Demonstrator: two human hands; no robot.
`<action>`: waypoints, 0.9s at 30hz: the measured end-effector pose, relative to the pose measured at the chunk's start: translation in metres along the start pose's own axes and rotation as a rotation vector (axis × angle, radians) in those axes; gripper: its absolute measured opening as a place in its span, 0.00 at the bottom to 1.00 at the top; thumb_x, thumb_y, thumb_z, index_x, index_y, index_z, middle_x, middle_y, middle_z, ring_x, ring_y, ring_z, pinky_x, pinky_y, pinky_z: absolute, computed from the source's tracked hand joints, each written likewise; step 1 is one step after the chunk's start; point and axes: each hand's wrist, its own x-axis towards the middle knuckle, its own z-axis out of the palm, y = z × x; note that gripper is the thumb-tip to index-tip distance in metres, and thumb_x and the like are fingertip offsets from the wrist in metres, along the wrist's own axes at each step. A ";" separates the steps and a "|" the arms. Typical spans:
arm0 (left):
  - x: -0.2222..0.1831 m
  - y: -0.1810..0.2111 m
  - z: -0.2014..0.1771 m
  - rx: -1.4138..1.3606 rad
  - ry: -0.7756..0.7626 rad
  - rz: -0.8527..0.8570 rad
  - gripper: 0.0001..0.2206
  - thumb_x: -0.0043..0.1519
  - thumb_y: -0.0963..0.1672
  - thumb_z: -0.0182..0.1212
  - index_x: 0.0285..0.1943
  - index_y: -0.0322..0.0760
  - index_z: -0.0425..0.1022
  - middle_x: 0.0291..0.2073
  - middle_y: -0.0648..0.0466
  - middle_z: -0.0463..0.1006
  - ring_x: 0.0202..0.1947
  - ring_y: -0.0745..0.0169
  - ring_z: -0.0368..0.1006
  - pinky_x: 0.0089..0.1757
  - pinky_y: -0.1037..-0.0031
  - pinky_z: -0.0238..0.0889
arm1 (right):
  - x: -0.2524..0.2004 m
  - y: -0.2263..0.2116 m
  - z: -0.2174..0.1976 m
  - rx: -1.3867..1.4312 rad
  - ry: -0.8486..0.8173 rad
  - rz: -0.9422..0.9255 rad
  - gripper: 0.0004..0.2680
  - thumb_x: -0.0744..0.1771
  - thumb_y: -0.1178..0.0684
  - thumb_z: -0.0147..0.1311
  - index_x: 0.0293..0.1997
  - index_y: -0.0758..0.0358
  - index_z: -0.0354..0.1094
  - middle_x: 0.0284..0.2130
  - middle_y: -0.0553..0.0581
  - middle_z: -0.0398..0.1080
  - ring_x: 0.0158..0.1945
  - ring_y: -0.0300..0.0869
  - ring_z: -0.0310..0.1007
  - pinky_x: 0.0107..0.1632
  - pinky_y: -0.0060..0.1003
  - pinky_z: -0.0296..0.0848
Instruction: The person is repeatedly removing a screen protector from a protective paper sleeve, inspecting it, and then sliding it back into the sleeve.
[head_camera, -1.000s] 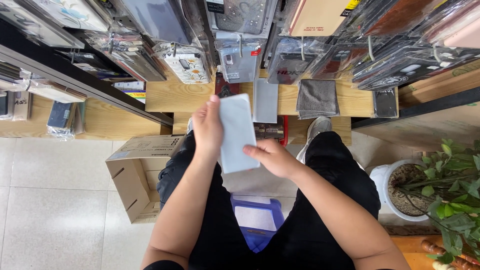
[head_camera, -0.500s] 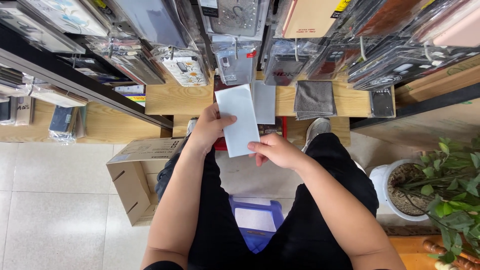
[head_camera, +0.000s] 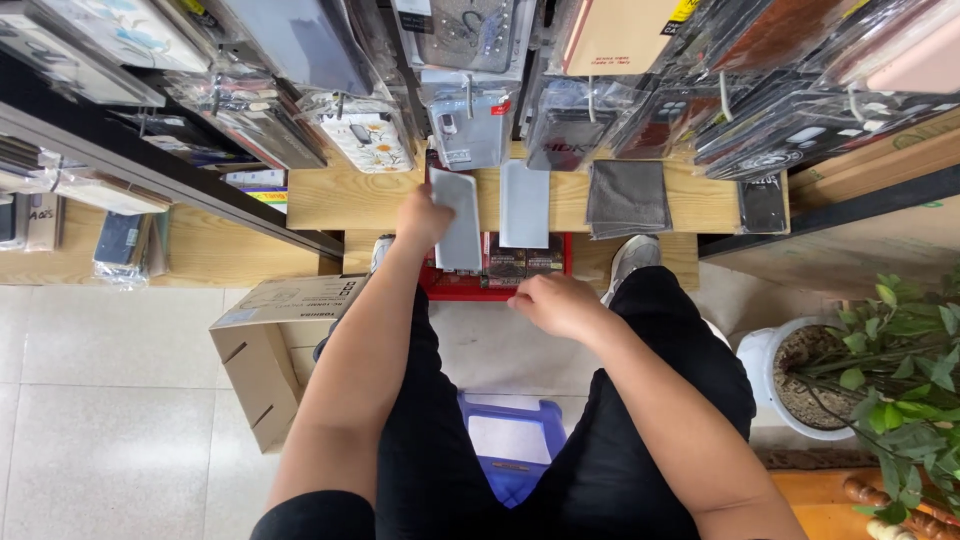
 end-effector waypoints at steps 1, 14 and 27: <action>0.002 0.003 -0.003 -0.001 -0.001 0.004 0.29 0.53 0.46 0.62 0.67 0.38 0.64 0.54 0.40 0.74 0.58 0.39 0.69 0.57 0.51 0.62 | -0.001 -0.003 -0.001 -0.001 0.003 0.003 0.11 0.68 0.47 0.44 0.44 0.52 0.77 0.35 0.56 0.77 0.46 0.48 0.76 0.53 0.45 0.71; 0.015 0.007 -0.007 0.141 0.182 -0.034 0.22 0.57 0.45 0.66 0.59 0.35 0.67 0.57 0.43 0.70 0.57 0.38 0.69 0.56 0.51 0.66 | -0.006 -0.014 -0.017 0.048 -0.027 -0.068 0.14 0.69 0.49 0.46 0.60 0.57 0.66 0.52 0.63 0.71 0.58 0.55 0.70 0.57 0.52 0.69; -0.032 0.049 -0.010 0.313 0.139 0.012 0.31 0.57 0.57 0.62 0.67 0.51 0.59 0.61 0.52 0.57 0.63 0.46 0.60 0.56 0.49 0.65 | -0.002 -0.006 -0.031 0.140 0.124 0.008 0.16 0.68 0.48 0.46 0.61 0.62 0.65 0.46 0.66 0.74 0.55 0.57 0.72 0.55 0.53 0.70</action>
